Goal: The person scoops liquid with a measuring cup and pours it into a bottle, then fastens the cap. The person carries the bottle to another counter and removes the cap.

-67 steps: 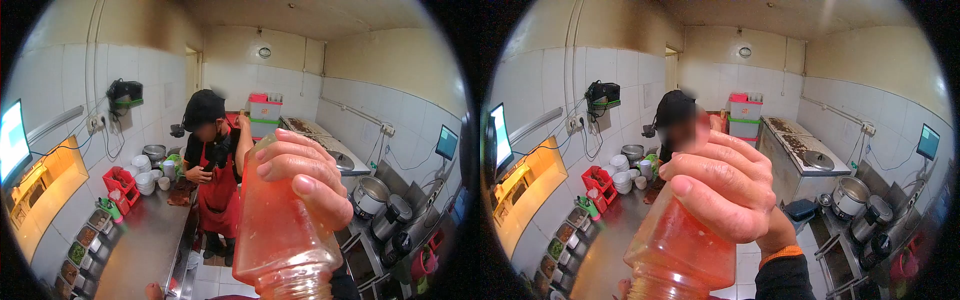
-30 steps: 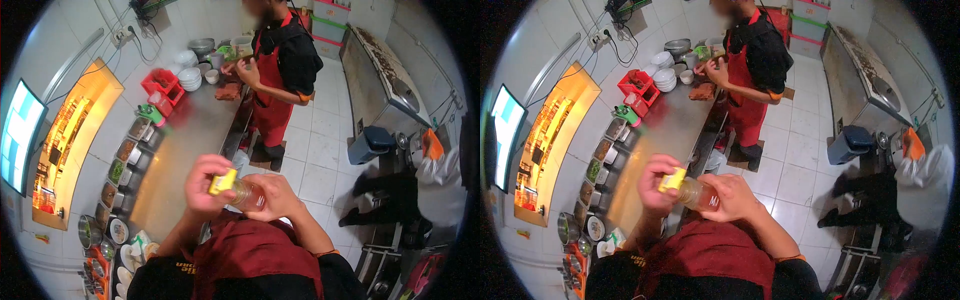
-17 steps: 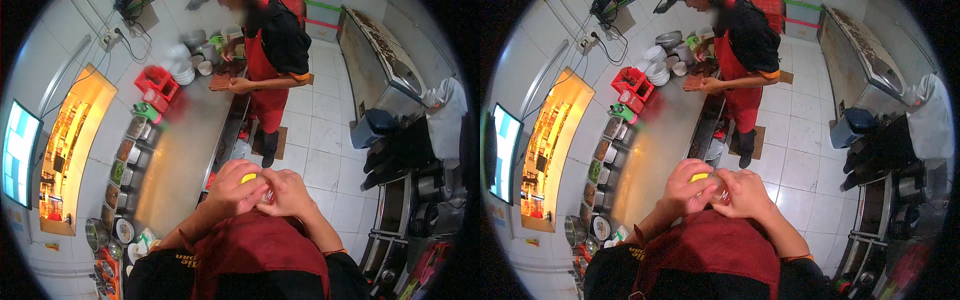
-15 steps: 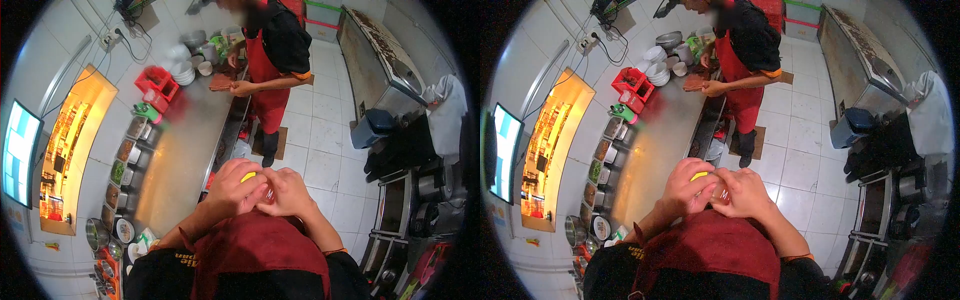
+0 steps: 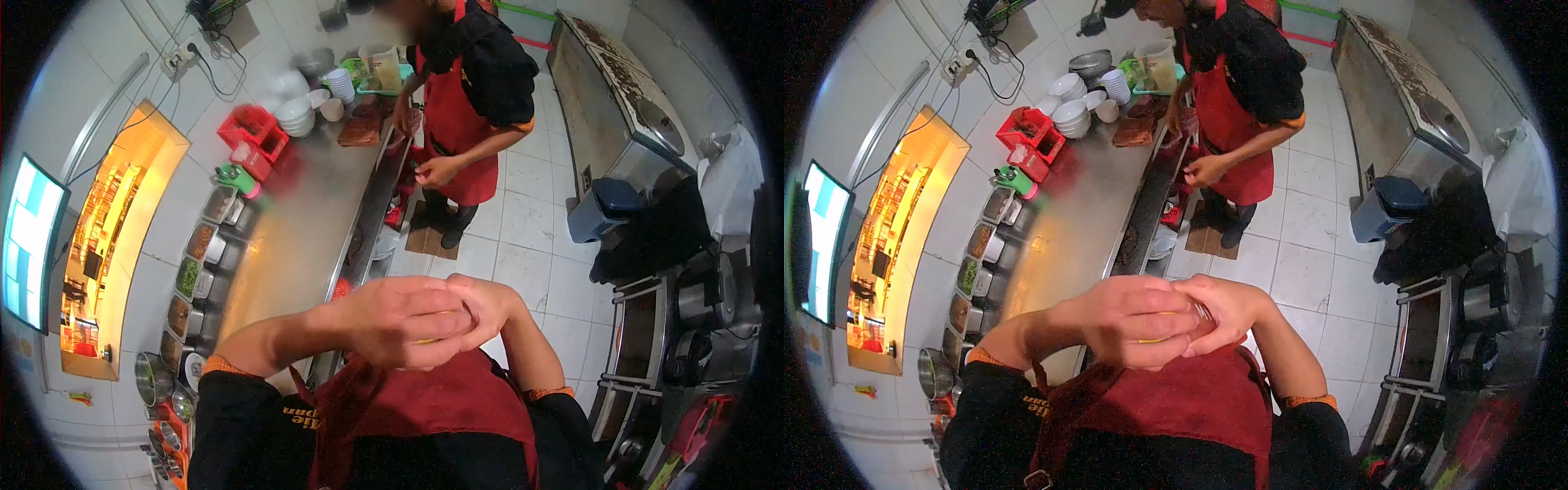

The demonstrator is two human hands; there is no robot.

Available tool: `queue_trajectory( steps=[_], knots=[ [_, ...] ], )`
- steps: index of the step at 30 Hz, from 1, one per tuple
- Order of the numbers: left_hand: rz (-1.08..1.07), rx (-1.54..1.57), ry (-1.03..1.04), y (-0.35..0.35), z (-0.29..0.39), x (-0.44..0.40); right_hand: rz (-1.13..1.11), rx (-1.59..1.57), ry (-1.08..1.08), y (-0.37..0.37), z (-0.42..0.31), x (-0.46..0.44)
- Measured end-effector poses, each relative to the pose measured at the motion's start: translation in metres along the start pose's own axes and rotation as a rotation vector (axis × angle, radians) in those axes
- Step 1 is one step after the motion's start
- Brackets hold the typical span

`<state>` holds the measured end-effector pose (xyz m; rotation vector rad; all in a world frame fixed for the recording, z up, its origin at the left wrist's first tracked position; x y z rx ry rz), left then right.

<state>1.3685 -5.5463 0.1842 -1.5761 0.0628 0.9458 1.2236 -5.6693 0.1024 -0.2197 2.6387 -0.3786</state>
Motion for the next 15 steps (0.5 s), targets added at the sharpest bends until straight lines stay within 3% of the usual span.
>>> queue_trajectory(
  steps=[1, 3, 4, 7, 11, 14, 15],
  knots=[
    [0.002, -0.005, 0.002, -0.001, 0.0, -0.002, -0.004, 0.004, -0.001, 0.001, -0.002, -0.001],
    [0.007, -0.033, -0.24, -0.005, -0.002, -0.005, 0.242, 0.046, 0.021, 0.004, -0.007, -0.004],
    [0.007, -0.034, -0.234, -0.003, -0.002, -0.005, 0.244, 0.052, 0.019, 0.005, -0.008, -0.004],
    [0.084, -0.174, -0.663, 0.005, -0.005, -0.005, 0.529, 0.705, 0.19, 0.012, -0.01, -0.01],
    [0.098, -0.248, -0.761, 0.014, -0.004, -0.003, 0.605, 0.863, 0.284, 0.02, -0.012, -0.015],
    [0.06, -0.217, -0.835, 0.014, 0.002, -0.005, 0.527, 0.786, 0.244, 0.016, -0.008, -0.006],
    [0.046, -0.192, -0.73, 0.014, 0.003, -0.006, 0.412, 0.591, 0.232, 0.012, -0.005, -0.002]
  ],
)
Point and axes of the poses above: each hand's wrist, its own x-axis away from the middle knuckle, its own y-axis out of the palm, z = x × y, the point moved 1 cm from there along -x, towards the middle knuckle, and after that the axes turned 5 degrees about -y, right-handed, at the moved point
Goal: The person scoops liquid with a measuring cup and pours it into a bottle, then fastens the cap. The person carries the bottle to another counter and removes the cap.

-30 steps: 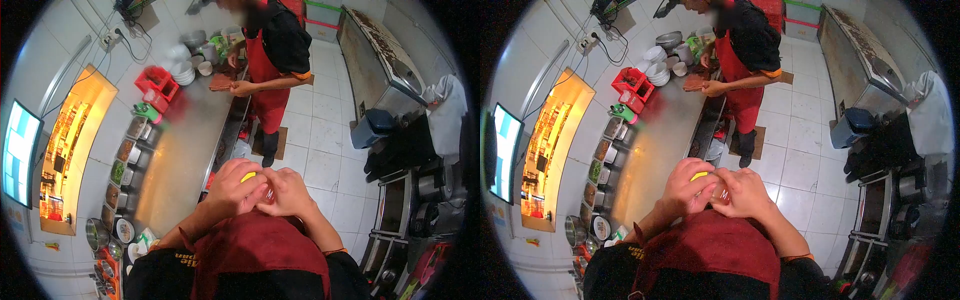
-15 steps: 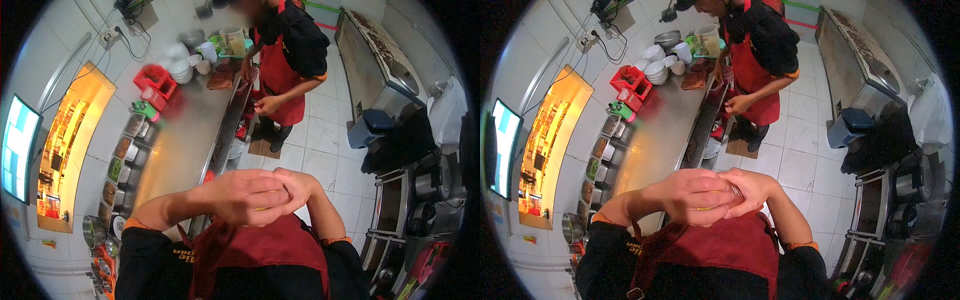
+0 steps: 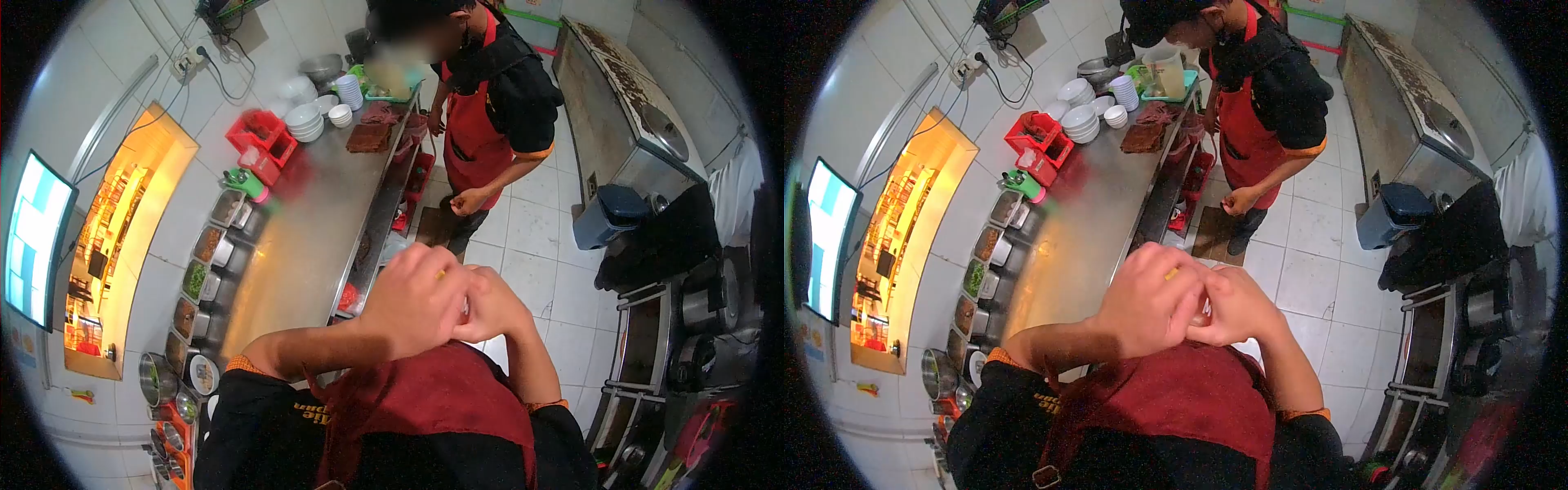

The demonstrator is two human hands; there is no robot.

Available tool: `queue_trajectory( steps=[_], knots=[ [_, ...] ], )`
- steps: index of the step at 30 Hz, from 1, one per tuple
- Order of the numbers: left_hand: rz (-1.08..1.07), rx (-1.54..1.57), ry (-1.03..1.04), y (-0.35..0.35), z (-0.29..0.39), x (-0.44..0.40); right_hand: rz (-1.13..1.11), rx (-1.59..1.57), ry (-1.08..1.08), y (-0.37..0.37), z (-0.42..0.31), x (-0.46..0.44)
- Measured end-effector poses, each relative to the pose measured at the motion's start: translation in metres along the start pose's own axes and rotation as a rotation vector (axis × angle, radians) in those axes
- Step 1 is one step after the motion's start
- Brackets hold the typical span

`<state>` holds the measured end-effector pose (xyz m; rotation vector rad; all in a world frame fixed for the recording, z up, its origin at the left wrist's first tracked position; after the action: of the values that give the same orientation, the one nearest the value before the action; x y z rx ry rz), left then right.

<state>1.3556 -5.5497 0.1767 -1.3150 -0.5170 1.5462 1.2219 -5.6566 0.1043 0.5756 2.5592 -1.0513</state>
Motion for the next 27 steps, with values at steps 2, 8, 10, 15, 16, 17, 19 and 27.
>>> queue_trajectory(
  steps=[2, 8, 10, 15, 16, 17, 19, 27],
  knots=[
    [-0.008, 0.019, 0.105, -0.002, 0.0, -0.002, -0.135, -0.18, -0.016, -0.004, 0.012, 0.004],
    [-0.095, 0.355, 0.809, -0.008, -0.012, -0.016, -0.326, -0.773, -0.328, 0.0, 0.012, 0.0],
    [0.018, 0.279, 0.833, -0.014, -0.014, -0.018, -0.323, -0.804, -0.285, 0.003, 0.014, 0.001],
    [0.112, 0.41, 0.618, -0.008, -0.033, -0.017, -0.26, -0.825, -0.119, -0.004, 0.014, 0.012],
    [0.059, 0.52, 0.526, -0.007, -0.039, -0.018, -0.179, -0.807, -0.146, -0.005, 0.01, 0.011],
    [0.002, 0.629, 0.43, -0.008, -0.044, -0.018, -0.165, -0.806, -0.143, -0.007, 0.012, 0.01],
    [-0.16, 0.693, 0.404, -0.013, -0.05, -0.016, -0.168, -0.699, -0.268, -0.01, 0.015, 0.009],
    [-0.396, 0.981, 0.124, -0.011, -0.057, -0.009, -0.065, -0.603, -0.153, -0.013, 0.013, 0.009]
  ],
)
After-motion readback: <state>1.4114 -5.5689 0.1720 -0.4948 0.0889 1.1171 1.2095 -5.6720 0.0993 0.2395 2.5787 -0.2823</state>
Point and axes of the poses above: each hand's wrist, its own x-axis away from the middle knuckle, its own y-axis out of the palm, z = x × y, the point moved 1 cm from there along -x, towards the middle knuckle, and after that the axes turned 5 degrees about -y, right-handed, at the moved point
